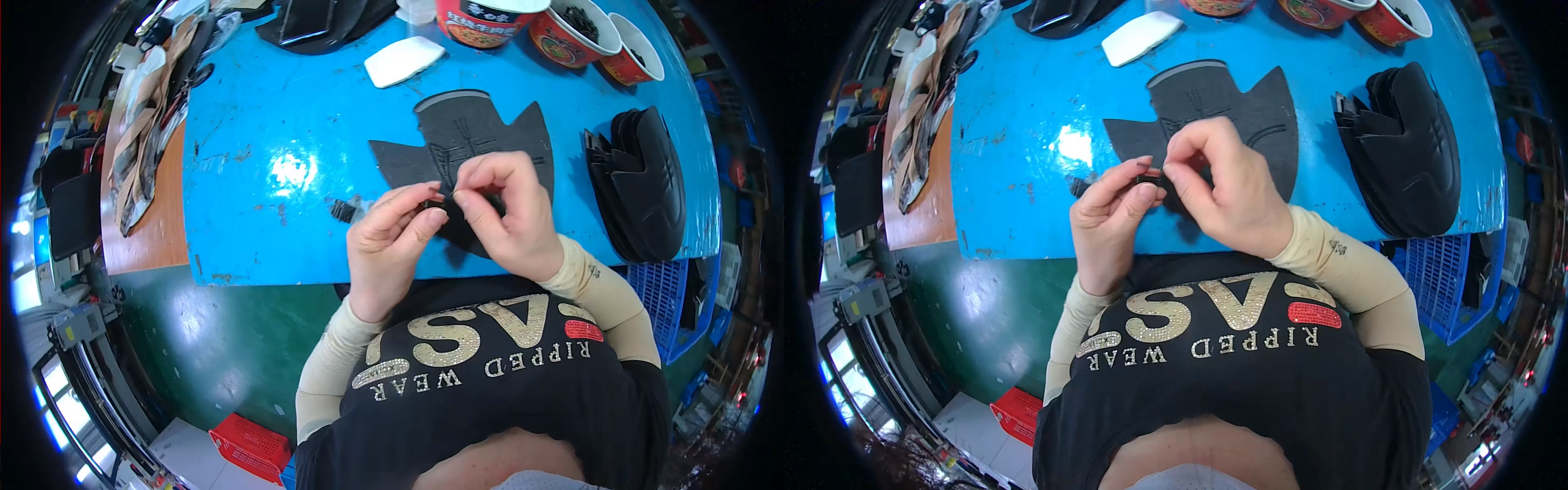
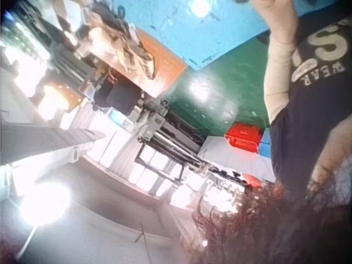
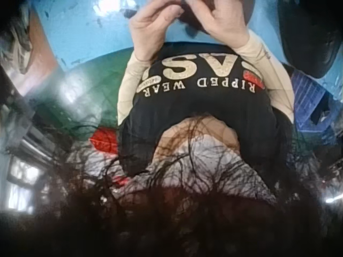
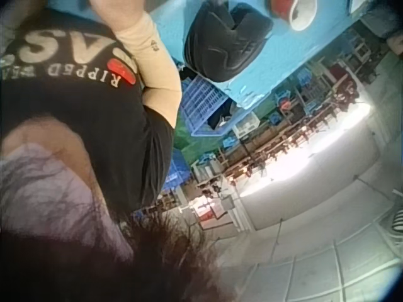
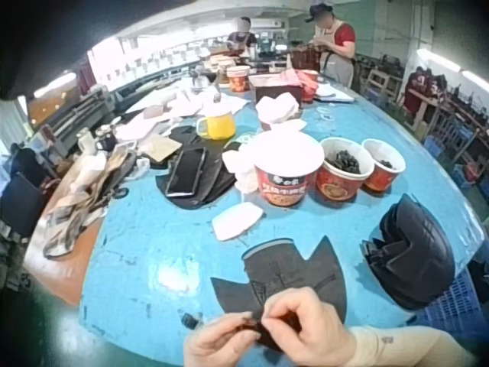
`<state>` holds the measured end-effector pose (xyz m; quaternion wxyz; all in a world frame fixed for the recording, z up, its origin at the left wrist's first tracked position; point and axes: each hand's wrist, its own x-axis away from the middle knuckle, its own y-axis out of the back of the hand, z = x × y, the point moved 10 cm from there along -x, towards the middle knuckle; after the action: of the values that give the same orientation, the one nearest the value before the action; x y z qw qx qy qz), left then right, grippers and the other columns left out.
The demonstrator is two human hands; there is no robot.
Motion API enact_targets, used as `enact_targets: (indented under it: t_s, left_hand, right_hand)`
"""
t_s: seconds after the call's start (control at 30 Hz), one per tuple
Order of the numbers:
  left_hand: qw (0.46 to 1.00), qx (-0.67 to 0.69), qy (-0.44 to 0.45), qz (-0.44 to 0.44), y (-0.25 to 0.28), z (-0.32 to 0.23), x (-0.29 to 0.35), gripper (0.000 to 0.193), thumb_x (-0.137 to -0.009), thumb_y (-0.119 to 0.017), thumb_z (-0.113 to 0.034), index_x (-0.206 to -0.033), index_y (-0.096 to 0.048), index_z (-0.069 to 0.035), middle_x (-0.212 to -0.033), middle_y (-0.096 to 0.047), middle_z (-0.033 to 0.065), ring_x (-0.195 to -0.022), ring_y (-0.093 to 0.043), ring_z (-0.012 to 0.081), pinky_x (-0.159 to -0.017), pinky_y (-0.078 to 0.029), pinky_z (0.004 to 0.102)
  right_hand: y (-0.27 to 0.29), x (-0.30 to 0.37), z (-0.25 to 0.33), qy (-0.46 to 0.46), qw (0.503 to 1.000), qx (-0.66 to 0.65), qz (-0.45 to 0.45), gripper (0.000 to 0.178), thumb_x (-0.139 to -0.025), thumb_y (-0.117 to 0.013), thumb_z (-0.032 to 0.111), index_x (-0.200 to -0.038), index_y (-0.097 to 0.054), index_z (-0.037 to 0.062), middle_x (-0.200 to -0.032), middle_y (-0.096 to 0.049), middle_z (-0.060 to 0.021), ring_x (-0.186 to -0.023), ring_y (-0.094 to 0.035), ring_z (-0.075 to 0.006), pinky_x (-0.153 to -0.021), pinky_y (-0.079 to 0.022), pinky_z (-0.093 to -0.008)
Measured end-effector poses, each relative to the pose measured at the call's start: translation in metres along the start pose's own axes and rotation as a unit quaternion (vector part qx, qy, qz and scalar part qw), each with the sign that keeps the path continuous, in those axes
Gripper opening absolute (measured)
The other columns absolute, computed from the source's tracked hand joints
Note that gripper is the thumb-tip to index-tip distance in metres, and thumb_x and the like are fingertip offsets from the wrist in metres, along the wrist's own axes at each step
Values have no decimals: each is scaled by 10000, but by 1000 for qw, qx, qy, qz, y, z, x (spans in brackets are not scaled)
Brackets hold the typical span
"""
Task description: The person attaches small plastic clips to a shoe upper component by hand.
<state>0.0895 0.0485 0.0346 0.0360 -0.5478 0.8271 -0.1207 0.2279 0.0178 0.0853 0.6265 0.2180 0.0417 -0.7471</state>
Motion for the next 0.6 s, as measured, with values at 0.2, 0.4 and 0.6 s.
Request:
enact_targets:
  t_s: [0.2, 0.4, 0.6]
  left_hand:
    - [998, 53, -24, -4, 12, 10, 17, 279, -878, -644, 44, -1156, -623, 25, -985, -651, 57, -857, -635, 95, -750, -517, 211]
    - [942, -258, -209, -51, 49, -37, 46, 117, -869, -596, 75, -973, -645, 50, -952, -634, 117, -814, -621, 159, -686, -518, 266]
    - [814, -508, -242, -143, 92, -56, 31, 169, -843, -633, -4, -1011, -659, -7, -880, -637, 123, -795, -611, 281, -702, -492, 363]
  right_hand:
    - [-28, 9, 4, 21, 995, 48, 81, 206, -839, -626, -44, -982, -494, 25, -855, -595, -101, -708, -633, -203, -602, -494, -295]
    - [-51, 0, 24, 70, 977, 105, 170, 187, -829, -668, 12, -1001, -597, 37, -893, -636, -96, -748, -655, -262, -635, -514, -322]
    - [-120, -20, 24, 220, 910, 277, 216, 275, -769, -688, 97, -1037, -629, 74, -969, -630, -54, -914, -584, -254, -805, -465, -368]
